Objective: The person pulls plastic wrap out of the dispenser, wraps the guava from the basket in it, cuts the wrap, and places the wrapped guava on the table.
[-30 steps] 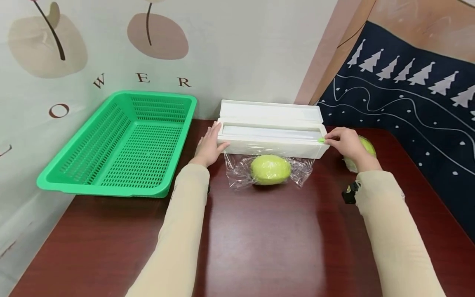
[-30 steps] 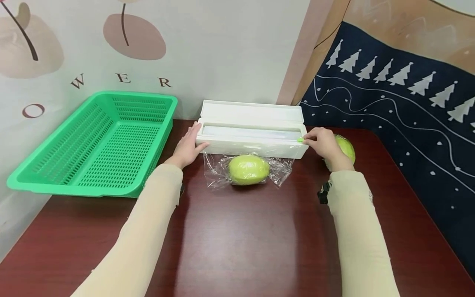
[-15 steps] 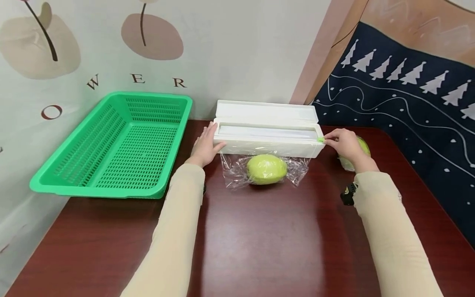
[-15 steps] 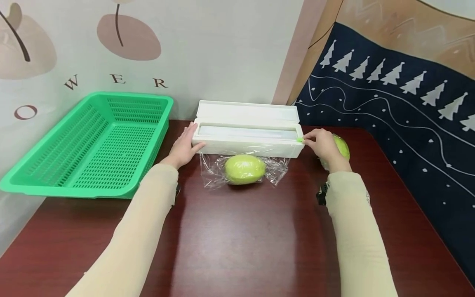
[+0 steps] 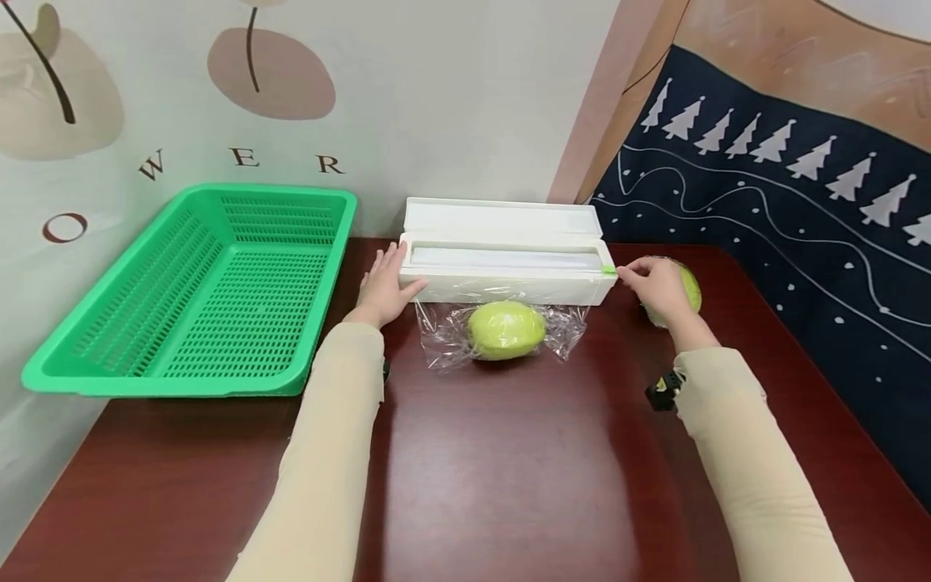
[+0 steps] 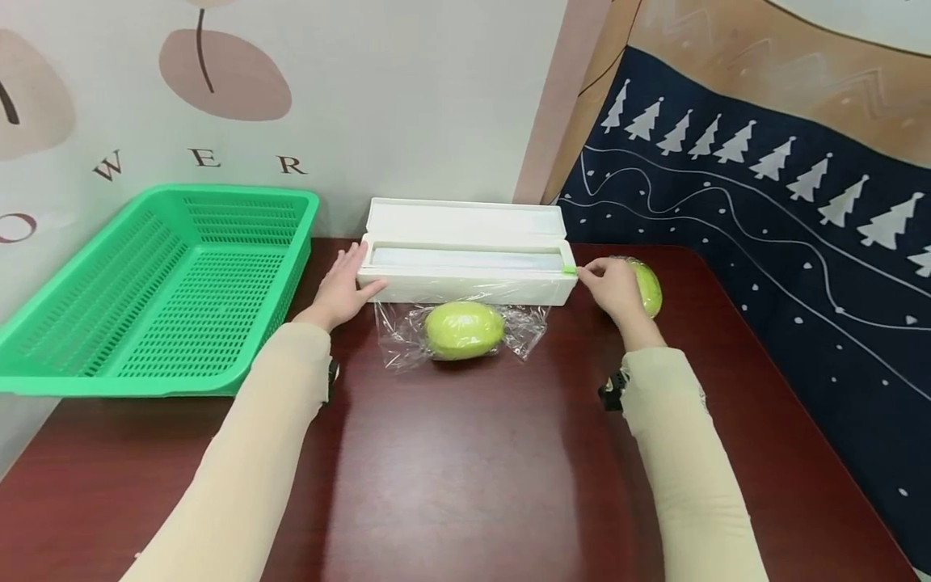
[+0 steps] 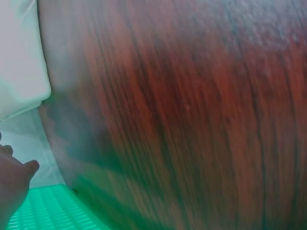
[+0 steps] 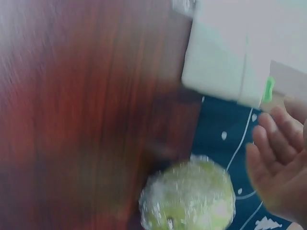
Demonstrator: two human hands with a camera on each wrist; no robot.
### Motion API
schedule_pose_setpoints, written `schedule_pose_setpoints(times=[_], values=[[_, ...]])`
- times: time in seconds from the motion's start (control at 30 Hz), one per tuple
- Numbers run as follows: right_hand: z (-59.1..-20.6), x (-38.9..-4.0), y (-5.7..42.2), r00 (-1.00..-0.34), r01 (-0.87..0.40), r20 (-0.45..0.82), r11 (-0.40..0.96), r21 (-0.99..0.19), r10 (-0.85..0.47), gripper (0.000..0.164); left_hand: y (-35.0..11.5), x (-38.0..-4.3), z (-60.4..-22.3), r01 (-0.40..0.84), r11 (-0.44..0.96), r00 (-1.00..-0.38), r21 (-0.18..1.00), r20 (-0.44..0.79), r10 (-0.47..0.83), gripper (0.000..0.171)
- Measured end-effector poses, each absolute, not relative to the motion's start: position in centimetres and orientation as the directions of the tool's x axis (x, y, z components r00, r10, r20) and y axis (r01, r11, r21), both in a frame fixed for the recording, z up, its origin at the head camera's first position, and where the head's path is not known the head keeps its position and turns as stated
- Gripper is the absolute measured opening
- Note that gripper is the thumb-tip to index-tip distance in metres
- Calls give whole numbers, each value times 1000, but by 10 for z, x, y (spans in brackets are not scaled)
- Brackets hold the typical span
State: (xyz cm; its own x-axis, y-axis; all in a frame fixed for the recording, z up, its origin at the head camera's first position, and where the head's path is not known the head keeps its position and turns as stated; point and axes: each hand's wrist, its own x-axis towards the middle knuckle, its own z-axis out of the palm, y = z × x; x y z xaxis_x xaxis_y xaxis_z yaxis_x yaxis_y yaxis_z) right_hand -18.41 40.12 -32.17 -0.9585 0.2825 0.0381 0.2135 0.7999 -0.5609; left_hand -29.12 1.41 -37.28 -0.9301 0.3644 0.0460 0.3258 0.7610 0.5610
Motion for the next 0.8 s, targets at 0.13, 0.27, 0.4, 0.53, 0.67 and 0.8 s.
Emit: schedule_pose_setpoints(times=[0.13, 0.27, 0.4, 0.53, 0.67, 0.8], values=[[-327, -188, 388, -956, 278, -124, 681, -677, 267, 57, 10, -291, -372, 314, 725, -937, 613, 78, 340, 78], [-331, -193, 380, -936, 332, -199, 533, -779, 291, 59, 11, -291, -371, 318, 681, -940, 660, 123, 320, 76], [-335, -195, 375, -916, 348, -206, 423, -837, 345, 49, 15, -289, -370, 324, 647, -941, 690, 167, 293, 70], [-336, -195, 373, -913, 336, -197, 387, -859, 358, 40, 18, -288, -371, 316, 626, -947, 713, 198, 253, 63], [-336, -192, 373, -919, 319, -181, 393, -862, 350, 40, 19, -285, -374, 304, 598, -953, 742, 229, 200, 56], [-337, -190, 372, -922, 296, -149, 402, -866, 358, 37, 19, -281, -375, 316, 547, -949, 775, 262, 177, 39]])
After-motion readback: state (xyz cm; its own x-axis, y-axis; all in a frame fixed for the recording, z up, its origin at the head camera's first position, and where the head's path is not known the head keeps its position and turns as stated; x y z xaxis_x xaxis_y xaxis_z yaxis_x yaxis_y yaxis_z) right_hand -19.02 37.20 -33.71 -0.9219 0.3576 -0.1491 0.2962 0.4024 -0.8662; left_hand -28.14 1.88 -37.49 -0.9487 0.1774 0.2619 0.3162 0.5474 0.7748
